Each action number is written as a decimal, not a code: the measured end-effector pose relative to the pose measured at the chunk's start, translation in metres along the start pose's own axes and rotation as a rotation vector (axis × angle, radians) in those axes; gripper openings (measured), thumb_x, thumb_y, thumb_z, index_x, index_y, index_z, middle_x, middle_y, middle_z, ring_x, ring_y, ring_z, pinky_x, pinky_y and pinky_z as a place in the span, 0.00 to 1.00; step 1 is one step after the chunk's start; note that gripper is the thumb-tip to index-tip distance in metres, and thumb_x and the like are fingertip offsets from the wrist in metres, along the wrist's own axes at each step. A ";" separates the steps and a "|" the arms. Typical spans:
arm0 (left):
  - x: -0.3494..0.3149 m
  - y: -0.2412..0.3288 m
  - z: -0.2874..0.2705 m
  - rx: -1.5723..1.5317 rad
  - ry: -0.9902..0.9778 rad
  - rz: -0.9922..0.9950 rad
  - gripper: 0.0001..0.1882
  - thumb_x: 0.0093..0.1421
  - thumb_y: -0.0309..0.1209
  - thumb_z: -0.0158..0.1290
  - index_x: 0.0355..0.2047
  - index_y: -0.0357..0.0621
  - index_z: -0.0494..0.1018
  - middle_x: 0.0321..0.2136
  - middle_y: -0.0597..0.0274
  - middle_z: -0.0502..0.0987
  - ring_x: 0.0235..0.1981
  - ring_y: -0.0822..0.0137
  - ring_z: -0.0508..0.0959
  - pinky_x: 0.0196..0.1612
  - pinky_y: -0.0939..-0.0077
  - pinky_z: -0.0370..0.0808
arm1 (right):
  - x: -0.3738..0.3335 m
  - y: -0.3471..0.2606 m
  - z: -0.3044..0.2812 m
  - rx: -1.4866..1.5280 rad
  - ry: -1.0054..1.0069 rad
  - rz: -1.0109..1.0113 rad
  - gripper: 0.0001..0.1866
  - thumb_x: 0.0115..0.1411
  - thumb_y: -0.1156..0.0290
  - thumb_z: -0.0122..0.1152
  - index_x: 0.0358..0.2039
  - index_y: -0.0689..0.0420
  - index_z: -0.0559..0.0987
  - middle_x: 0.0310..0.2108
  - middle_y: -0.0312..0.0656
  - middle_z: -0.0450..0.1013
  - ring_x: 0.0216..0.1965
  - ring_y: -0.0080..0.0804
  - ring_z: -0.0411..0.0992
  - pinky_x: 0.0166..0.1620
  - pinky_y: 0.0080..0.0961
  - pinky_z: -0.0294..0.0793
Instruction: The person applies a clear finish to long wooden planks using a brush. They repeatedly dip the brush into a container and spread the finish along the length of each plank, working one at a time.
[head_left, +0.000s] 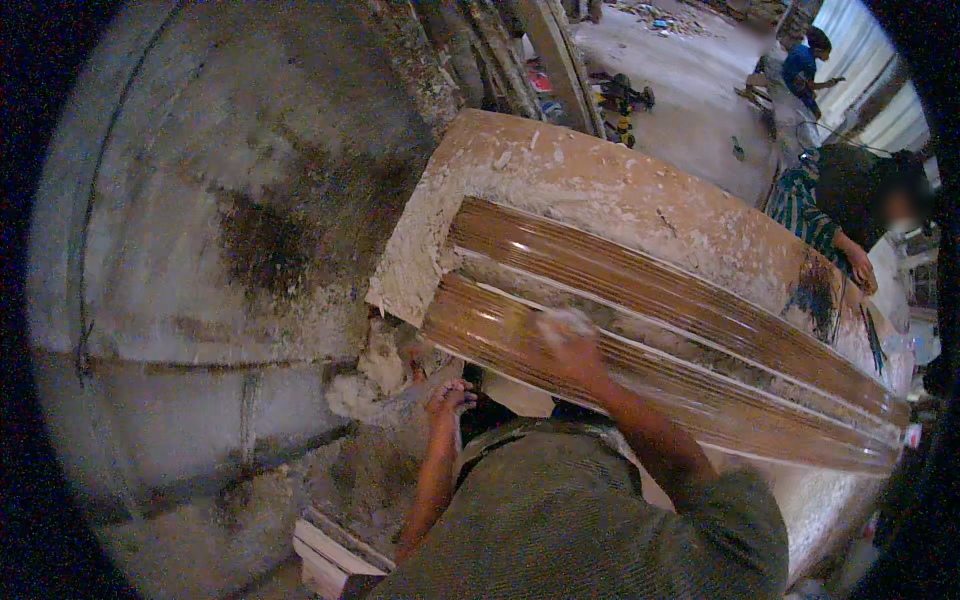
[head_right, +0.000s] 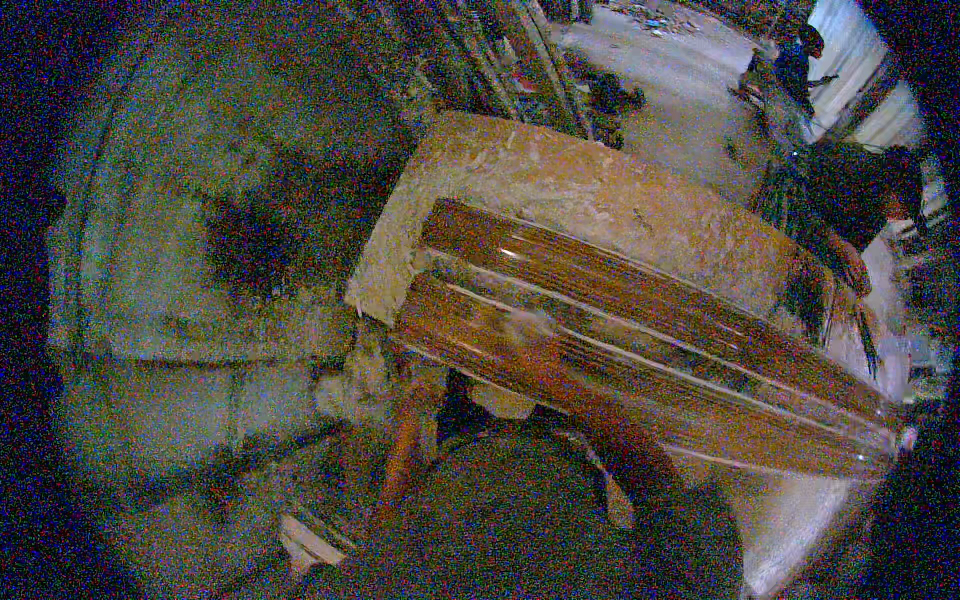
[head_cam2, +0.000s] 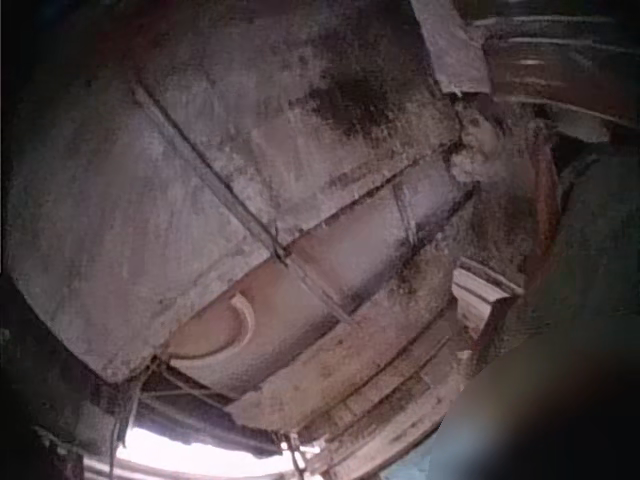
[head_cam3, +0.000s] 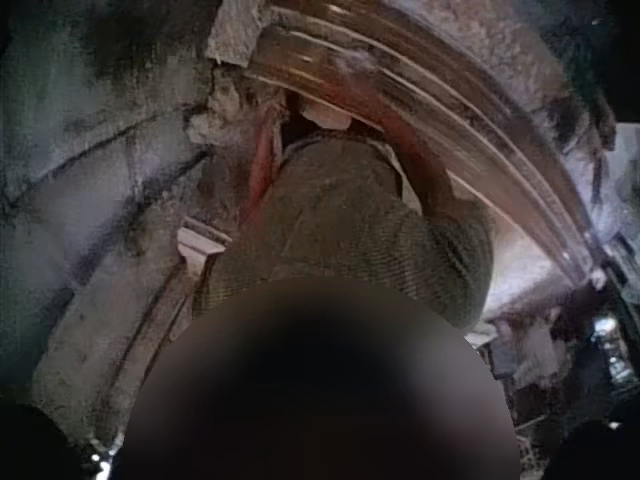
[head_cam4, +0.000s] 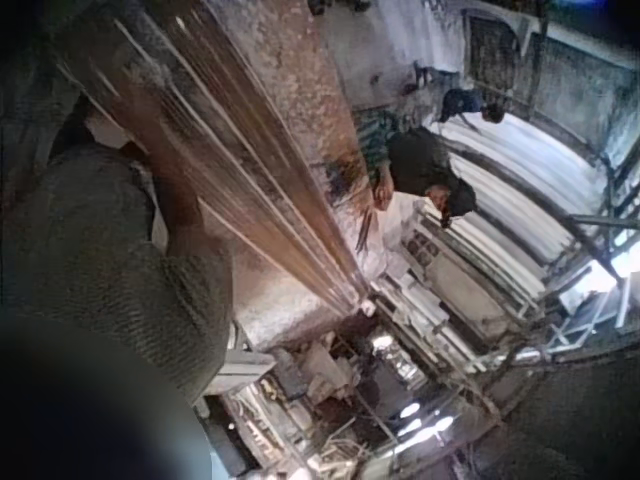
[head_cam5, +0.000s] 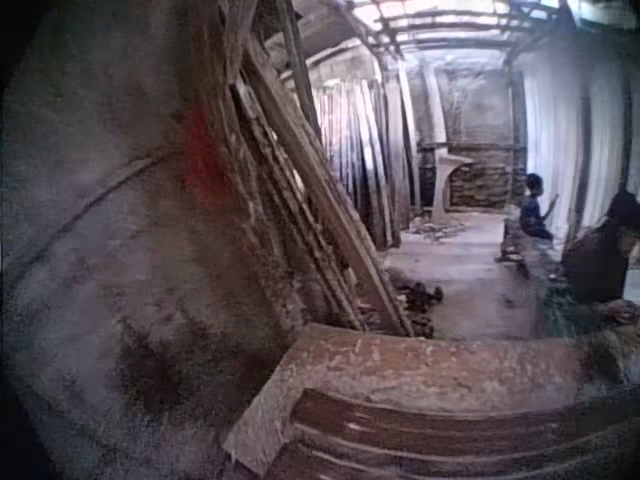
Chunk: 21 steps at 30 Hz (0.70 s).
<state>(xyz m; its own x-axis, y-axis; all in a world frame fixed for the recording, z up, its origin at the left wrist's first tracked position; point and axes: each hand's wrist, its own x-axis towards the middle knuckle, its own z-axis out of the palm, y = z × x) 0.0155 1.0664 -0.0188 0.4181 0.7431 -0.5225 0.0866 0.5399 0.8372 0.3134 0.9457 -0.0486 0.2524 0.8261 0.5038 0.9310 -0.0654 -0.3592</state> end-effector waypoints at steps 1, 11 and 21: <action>0.015 0.010 -0.006 -0.057 -0.003 -0.023 0.07 0.68 0.33 0.55 0.42 0.43 0.76 0.40 0.62 0.81 0.38 0.65 0.81 0.44 0.68 0.78 | -0.034 0.008 -0.039 -0.191 -0.243 0.056 0.28 0.58 0.55 0.69 0.55 0.56 0.76 0.52 0.49 0.76 0.52 0.51 0.74 0.57 0.48 0.73; 0.155 0.147 -0.062 -0.082 -0.140 -0.149 0.09 0.67 0.38 0.57 0.42 0.49 0.75 0.30 0.68 0.77 0.33 0.68 0.79 0.39 0.67 0.76 | -0.062 -0.062 -0.057 0.073 0.439 1.081 0.10 0.61 0.76 0.64 0.42 0.63 0.85 0.43 0.43 0.82 0.46 0.32 0.78 0.53 0.35 0.76; 0.202 0.131 -0.130 -0.015 0.194 0.101 0.16 0.68 0.42 0.54 0.49 0.47 0.71 0.42 0.63 0.73 0.46 0.64 0.72 0.51 0.62 0.70 | 0.183 -0.179 0.177 0.984 0.337 0.973 0.20 0.57 0.59 0.74 0.45 0.59 0.83 0.40 0.43 0.82 0.42 0.38 0.79 0.49 0.37 0.77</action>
<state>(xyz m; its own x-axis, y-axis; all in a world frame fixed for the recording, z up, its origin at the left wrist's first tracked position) -0.0062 1.3386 -0.0351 0.2418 0.8549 -0.4590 0.0388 0.4641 0.8849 0.1459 1.2080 -0.0307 0.8545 0.4982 -0.1470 -0.1718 0.0041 -0.9851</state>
